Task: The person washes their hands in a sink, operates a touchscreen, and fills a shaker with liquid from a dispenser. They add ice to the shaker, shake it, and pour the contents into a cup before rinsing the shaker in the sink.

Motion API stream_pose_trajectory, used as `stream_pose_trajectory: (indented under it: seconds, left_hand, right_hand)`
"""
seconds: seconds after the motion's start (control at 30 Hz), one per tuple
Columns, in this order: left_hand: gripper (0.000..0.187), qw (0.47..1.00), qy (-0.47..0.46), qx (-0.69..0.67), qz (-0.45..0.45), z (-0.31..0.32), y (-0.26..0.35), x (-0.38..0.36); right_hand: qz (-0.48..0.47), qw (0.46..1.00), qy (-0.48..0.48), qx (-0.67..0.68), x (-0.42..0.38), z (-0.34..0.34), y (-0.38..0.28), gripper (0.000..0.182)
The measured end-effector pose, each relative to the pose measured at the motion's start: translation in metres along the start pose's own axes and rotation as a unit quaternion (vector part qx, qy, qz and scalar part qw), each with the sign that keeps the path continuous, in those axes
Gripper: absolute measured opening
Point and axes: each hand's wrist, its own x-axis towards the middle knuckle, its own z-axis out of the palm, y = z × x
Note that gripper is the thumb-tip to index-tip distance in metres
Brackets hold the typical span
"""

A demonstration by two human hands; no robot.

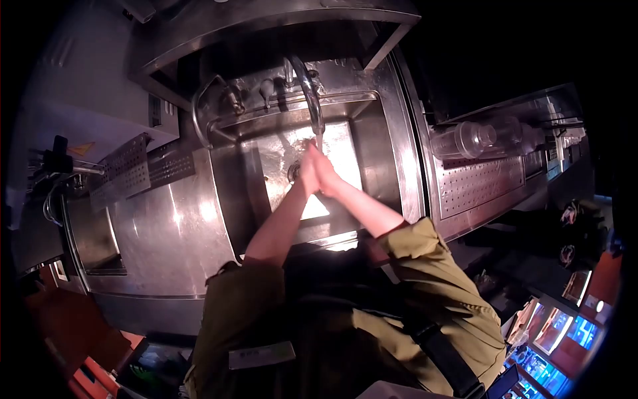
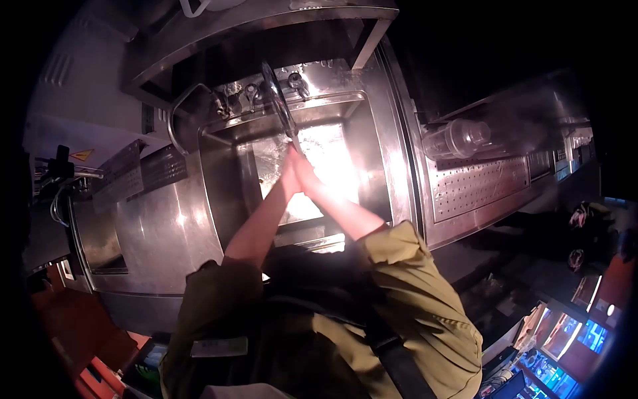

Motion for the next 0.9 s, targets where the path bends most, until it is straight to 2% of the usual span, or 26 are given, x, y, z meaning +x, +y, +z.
stream_pose_trajectory:
  seconds: [0.07, 0.13, 0.2, 0.23, 0.33, 0.37, 0.43, 0.47, 0.5, 0.53, 0.57, 0.6, 0.63, 0.67, 0.7, 0.73, 0.77, 0.8, 0.83, 0.87, 0.9]
  left_hand:
    - [0.062, 0.999, -0.014, 0.039, 0.031, 0.020, -0.032, -0.016]
    - [0.068, 0.998, -0.011, 0.068, -0.007, 0.014, -0.022, -0.008]
    - [0.069, 0.997, 0.005, -0.010, -0.073, 0.012, 0.009, 0.005]
    - [0.068, 0.998, -0.017, 0.027, -0.050, 0.017, 0.012, 0.003]
    - [0.068, 0.986, -0.078, 0.145, 0.021, 0.036, 0.016, -0.012]
    - [0.053, 0.984, 0.028, 0.176, 0.010, 0.046, 0.022, -0.022]
    - [0.032, 0.953, 0.012, 0.282, 0.110, 0.017, 0.030, -0.008]
    - [0.020, 0.956, 0.005, 0.259, 0.137, -0.012, 0.029, 0.003]
    - [0.021, 0.975, 0.035, 0.174, 0.136, -0.006, 0.040, -0.029]
    - [0.024, 0.966, 0.067, 0.219, 0.123, -0.027, 0.038, -0.026]
    - [0.032, 0.938, 0.023, 0.280, 0.204, -0.050, 0.033, -0.026]
    - [0.036, 0.861, 0.007, 0.411, 0.300, -0.066, 0.030, -0.028]
    - [0.032, 0.890, 0.027, 0.410, 0.197, -0.054, 0.039, -0.053]
    - [0.030, 0.887, 0.001, 0.401, 0.231, -0.079, 0.024, -0.038]
    - [0.019, 0.850, -0.045, 0.446, 0.277, -0.103, 0.009, -0.024]
    - [0.021, 0.841, -0.107, 0.469, 0.248, -0.101, 0.011, -0.031]
    - [0.036, 0.827, -0.169, 0.490, 0.217, -0.099, 0.013, -0.037]
    - [0.057, 0.832, -0.242, 0.489, 0.103, -0.080, 0.022, -0.065]
    - [0.074, 0.716, -0.278, 0.604, 0.213, -0.077, 0.023, -0.072]
    - [0.077, 0.836, -0.282, 0.462, 0.094, -0.077, 0.033, -0.083]
    - [0.079, 0.923, -0.248, 0.293, -0.015, -0.076, 0.043, -0.094]
  right_hand:
    - [0.053, 0.988, 0.023, 0.146, 0.007, -0.013, -0.025, 0.074]
    - [0.059, 0.997, 0.035, 0.025, -0.052, 0.010, -0.071, 0.078]
    - [-0.047, 0.992, -0.035, -0.115, -0.051, 0.011, -0.045, 0.076]
    - [-0.079, 0.988, -0.027, -0.132, -0.057, 0.018, -0.047, 0.073]
    - [0.025, 1.000, -0.004, -0.005, -0.011, -0.008, -0.082, 0.067]
    - [-0.224, 0.951, 0.115, -0.181, 0.028, -0.019, -0.070, 0.066]
    - [-0.285, 0.929, 0.061, -0.229, 0.010, -0.006, -0.108, 0.064]
    - [-0.315, 0.916, 0.035, -0.248, 0.008, -0.001, -0.119, 0.064]
    - [-0.258, 0.923, 0.028, -0.285, 0.008, 0.004, -0.128, 0.062]
    - [-0.198, 0.927, 0.023, -0.317, 0.008, 0.010, -0.137, 0.061]
    - [-0.248, 0.894, 0.056, -0.370, 0.005, 0.015, -0.137, 0.052]
    - [-0.169, 0.889, 0.061, -0.422, -0.041, 0.033, -0.154, 0.044]
    - [-0.197, 0.944, 0.061, -0.258, 0.000, 0.039, -0.128, 0.046]
    - [-0.193, 0.966, 0.028, -0.171, 0.025, 0.035, -0.113, 0.048]
    - [-0.185, 0.979, -0.005, -0.082, 0.048, 0.032, -0.099, 0.050]
    - [-0.209, 0.965, -0.036, -0.155, 0.039, 0.027, -0.099, 0.048]
    - [-0.238, 0.943, -0.064, -0.223, 0.028, 0.023, -0.100, 0.047]
    - [-0.314, 0.876, -0.054, -0.361, 0.002, 0.013, -0.103, 0.045]
    - [-0.158, 0.916, -0.135, -0.344, -0.021, -0.001, -0.115, 0.035]
    - [-0.131, 0.972, -0.148, -0.129, -0.059, -0.017, -0.110, 0.028]
    - [-0.136, 0.984, -0.089, -0.070, -0.086, -0.037, -0.100, 0.040]
